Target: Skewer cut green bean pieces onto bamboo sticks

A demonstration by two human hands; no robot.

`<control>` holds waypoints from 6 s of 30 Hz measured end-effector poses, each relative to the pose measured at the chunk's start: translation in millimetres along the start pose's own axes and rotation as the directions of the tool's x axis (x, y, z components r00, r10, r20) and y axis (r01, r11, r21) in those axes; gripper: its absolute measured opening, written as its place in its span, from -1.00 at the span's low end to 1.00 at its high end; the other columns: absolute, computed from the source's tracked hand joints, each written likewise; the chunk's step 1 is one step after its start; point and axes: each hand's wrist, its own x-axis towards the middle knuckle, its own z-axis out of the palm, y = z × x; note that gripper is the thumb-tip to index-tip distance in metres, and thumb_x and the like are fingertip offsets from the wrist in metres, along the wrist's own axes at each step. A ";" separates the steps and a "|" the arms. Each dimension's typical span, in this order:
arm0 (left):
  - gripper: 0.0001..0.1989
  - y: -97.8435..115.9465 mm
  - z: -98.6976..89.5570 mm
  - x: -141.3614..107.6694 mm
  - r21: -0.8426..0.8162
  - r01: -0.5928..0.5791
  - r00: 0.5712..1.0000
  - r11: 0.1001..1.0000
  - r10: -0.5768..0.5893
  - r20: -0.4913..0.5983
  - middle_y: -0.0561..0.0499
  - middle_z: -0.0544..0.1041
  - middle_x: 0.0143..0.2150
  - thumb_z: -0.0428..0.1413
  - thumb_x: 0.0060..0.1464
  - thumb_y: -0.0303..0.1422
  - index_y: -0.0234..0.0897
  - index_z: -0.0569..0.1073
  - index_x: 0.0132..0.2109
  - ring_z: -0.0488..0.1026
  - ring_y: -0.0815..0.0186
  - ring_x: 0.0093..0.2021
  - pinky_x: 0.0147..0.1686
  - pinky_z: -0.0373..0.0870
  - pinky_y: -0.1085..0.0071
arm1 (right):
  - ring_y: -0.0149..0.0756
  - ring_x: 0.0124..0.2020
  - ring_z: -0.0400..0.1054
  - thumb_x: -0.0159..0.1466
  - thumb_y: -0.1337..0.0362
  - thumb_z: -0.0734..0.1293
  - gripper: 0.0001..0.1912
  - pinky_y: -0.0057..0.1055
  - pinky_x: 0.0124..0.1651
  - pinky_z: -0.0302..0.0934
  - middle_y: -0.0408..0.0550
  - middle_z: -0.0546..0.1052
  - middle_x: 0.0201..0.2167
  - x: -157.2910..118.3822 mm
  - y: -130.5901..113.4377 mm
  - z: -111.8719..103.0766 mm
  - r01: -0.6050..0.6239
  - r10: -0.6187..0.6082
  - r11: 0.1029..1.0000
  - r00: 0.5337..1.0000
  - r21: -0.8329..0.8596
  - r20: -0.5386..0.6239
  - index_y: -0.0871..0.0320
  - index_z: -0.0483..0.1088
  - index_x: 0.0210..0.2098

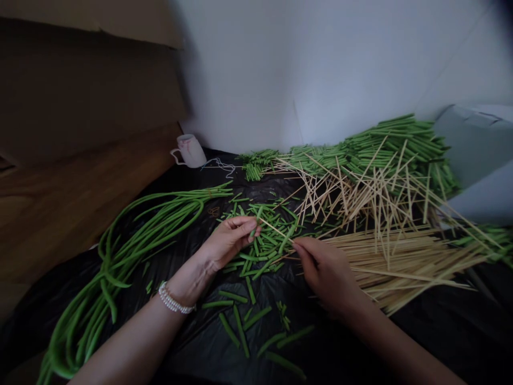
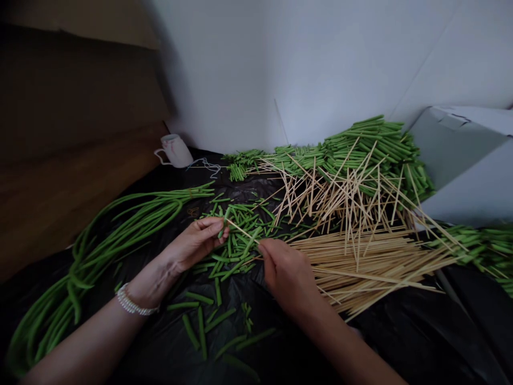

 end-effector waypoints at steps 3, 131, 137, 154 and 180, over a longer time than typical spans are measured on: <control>-0.79 1.5 -1.6 1.3 -0.047 0.025 1.000 0.999 -0.025 -0.005 0.00 0.54 -0.37 0.34 -0.16 -0.38 -0.36 0.59 -0.31 0.43 0.49 -0.39 -0.36 0.36 0.59 | -0.29 -0.29 0.47 0.33 0.34 0.15 -0.77 -0.39 -0.21 0.29 -0.02 0.58 -0.28 0.5 -2.0 -2.0 0.004 -0.003 1.000 0.999 0.013 -0.052 0.16 0.44 -0.22; -0.90 -9.1 0.0 0.3 0.822 -0.441 0.818 0.361 0.539 0.202 -0.05 0.54 -0.17 0.16 0.05 -0.34 -0.23 0.51 -0.25 0.41 0.21 -0.09 0.02 0.22 0.28 | -0.35 -0.44 0.41 0.31 0.35 0.20 -0.81 -0.46 -0.34 0.18 -0.13 0.53 -0.46 6.8 -5.3 -6.5 -0.094 0.110 0.983 0.989 0.158 -0.099 0.15 0.45 -0.30; -0.77 0.3 -3.5 3.7 0.346 -0.291 0.927 0.892 0.353 -0.129 -0.01 0.57 -0.31 0.29 -0.09 -0.32 -0.31 0.48 -0.27 0.48 0.34 -0.26 -0.22 0.35 0.45 | -0.31 -0.34 0.46 0.30 0.36 0.19 -0.81 -0.42 -0.26 0.26 -0.07 0.59 -0.34 4.1 -4.6 -2.3 -0.042 0.052 0.992 0.996 0.122 -0.078 0.15 0.46 -0.27; -0.78 0.3 1.8 -2.3 0.053 -0.031 0.999 0.998 0.030 0.014 -0.06 0.58 -0.27 0.29 -0.07 -0.36 -0.31 0.60 -0.21 0.46 0.42 -0.29 -0.29 0.35 0.53 | -0.25 -0.26 0.50 0.30 0.40 0.17 -0.75 -0.33 -0.18 0.37 0.01 0.60 -0.24 0.2 -1.8 1.3 0.029 -0.028 0.999 0.999 0.032 -0.030 0.17 0.48 -0.19; -0.77 -3.3 -0.9 -1.0 0.255 -0.103 0.993 0.961 0.114 -0.029 -0.04 0.60 -0.35 0.30 -0.11 -0.28 -0.32 0.61 -0.29 0.46 0.38 -0.35 -0.23 0.35 0.45 | -0.24 -0.24 0.46 0.30 0.42 0.16 -0.75 -0.33 -0.12 0.29 0.02 0.57 -0.27 -3.9 -2.1 1.3 0.016 -0.013 0.998 0.998 -0.059 0.064 0.16 0.46 -0.19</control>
